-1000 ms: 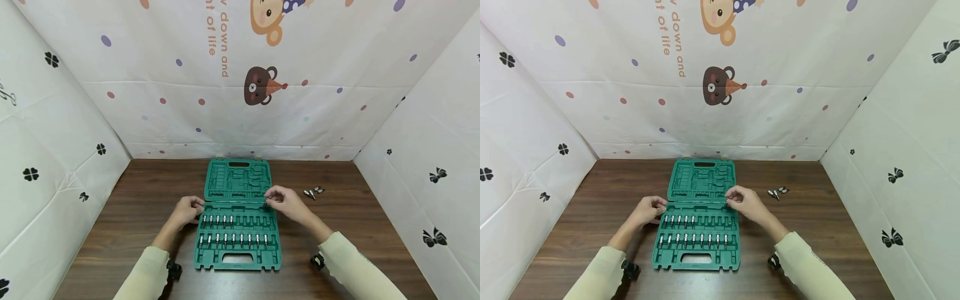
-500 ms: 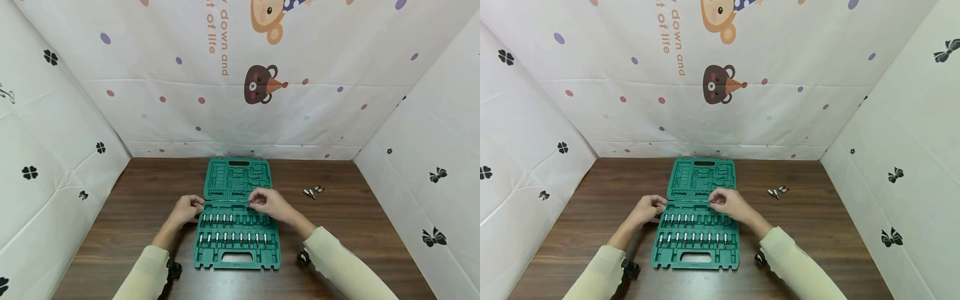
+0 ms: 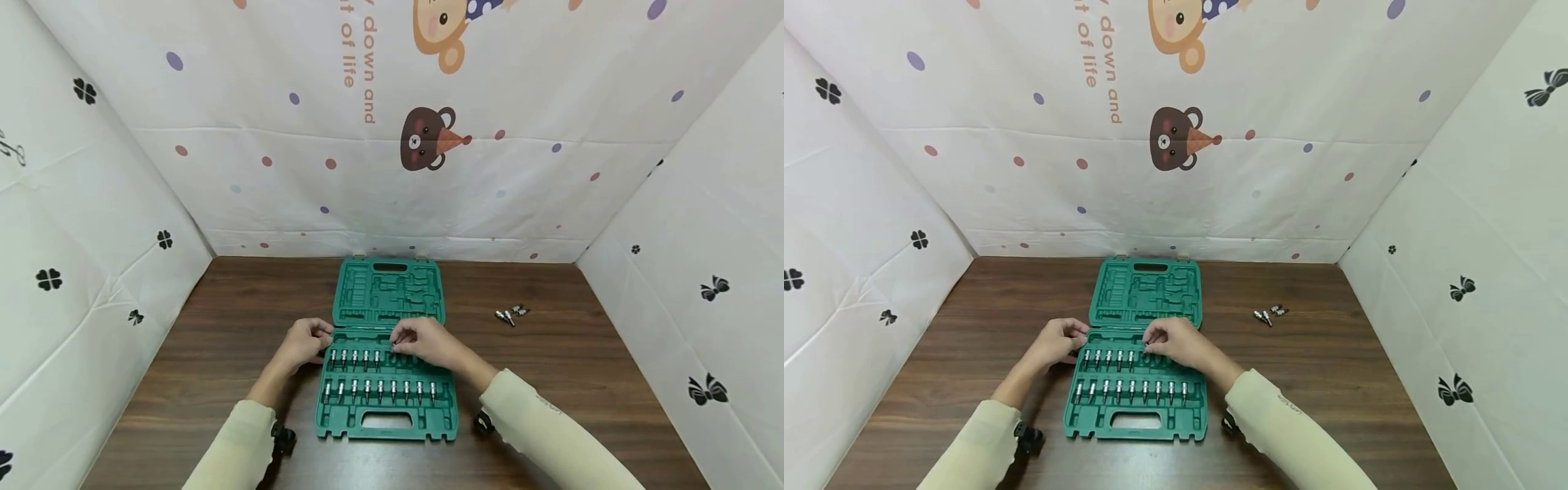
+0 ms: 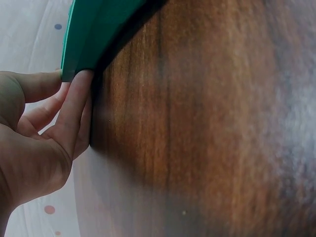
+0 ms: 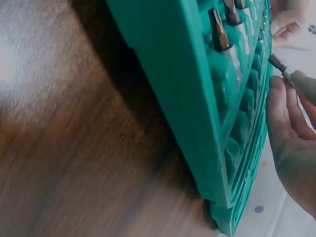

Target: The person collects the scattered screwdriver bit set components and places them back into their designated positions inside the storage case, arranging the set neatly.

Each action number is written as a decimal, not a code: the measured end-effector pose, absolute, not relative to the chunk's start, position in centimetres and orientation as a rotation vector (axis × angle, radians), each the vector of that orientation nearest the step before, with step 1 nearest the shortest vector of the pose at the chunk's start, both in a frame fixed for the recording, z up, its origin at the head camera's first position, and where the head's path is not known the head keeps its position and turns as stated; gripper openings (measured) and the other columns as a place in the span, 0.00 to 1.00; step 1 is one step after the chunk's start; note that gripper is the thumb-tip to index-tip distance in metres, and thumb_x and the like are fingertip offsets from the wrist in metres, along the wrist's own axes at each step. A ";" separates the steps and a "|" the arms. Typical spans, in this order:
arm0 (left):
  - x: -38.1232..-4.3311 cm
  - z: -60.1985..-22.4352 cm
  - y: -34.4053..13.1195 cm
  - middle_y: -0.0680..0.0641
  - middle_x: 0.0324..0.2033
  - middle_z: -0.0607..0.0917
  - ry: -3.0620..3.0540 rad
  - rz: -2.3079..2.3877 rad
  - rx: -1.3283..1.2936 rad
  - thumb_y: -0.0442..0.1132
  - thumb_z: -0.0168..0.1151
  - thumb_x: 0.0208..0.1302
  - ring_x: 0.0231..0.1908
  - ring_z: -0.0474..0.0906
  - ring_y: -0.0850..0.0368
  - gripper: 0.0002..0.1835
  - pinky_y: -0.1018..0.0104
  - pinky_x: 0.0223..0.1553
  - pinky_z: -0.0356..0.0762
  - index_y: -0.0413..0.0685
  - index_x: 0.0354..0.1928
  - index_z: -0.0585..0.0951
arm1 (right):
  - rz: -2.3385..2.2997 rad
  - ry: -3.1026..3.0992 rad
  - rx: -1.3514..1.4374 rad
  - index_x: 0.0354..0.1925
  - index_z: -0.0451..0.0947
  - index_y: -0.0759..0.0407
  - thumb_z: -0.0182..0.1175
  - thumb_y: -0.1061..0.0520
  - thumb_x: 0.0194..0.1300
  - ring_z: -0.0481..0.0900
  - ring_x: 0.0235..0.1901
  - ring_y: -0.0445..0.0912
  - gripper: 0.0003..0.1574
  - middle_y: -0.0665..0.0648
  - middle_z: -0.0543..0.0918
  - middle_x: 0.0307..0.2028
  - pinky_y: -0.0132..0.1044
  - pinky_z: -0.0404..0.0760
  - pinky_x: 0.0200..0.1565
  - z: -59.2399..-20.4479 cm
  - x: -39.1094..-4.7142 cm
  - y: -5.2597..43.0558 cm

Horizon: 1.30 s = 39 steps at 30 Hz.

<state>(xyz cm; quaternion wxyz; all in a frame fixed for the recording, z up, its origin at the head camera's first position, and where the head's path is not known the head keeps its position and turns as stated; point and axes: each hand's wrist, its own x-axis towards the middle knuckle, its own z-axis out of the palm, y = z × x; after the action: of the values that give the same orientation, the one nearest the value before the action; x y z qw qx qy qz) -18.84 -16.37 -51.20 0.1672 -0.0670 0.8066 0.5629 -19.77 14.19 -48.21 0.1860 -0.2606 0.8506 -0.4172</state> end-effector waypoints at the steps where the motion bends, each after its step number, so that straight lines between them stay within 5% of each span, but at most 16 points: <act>1: -18.8 -51.2 -16.4 0.39 0.41 0.80 2.299 1.598 -0.184 0.28 0.57 0.74 0.38 0.81 0.49 0.10 0.55 0.34 0.88 0.35 0.52 0.81 | -1.159 2.404 -0.740 0.46 0.85 0.55 0.67 0.57 0.71 0.84 0.40 0.37 0.07 0.45 0.87 0.40 0.32 0.85 0.43 -48.3 -19.7 14.1; 29: -18.8 -51.2 -16.4 0.40 0.40 0.80 2.308 1.580 -0.177 0.28 0.57 0.74 0.39 0.81 0.49 0.09 0.55 0.35 0.88 0.35 0.52 0.81 | -0.761 2.591 -0.953 0.43 0.84 0.53 0.68 0.58 0.70 0.77 0.37 0.39 0.03 0.49 0.81 0.39 0.33 0.80 0.39 -48.7 -19.5 11.9; 39: -18.9 -51.4 -16.4 0.41 0.39 0.80 2.338 1.567 -0.178 0.28 0.57 0.74 0.38 0.80 0.49 0.09 0.56 0.35 0.88 0.36 0.51 0.82 | -0.739 2.591 -0.809 0.51 0.85 0.56 0.72 0.57 0.66 0.83 0.47 0.46 0.15 0.53 0.86 0.47 0.40 0.85 0.49 -48.0 -19.8 11.1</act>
<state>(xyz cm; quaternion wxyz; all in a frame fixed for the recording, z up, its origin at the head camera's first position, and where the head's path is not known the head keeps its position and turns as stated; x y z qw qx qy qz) -18.95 -16.38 -51.39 0.1601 -0.0623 0.8184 0.5484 -19.77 11.06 -48.04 0.1635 -0.2838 0.9086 -0.2592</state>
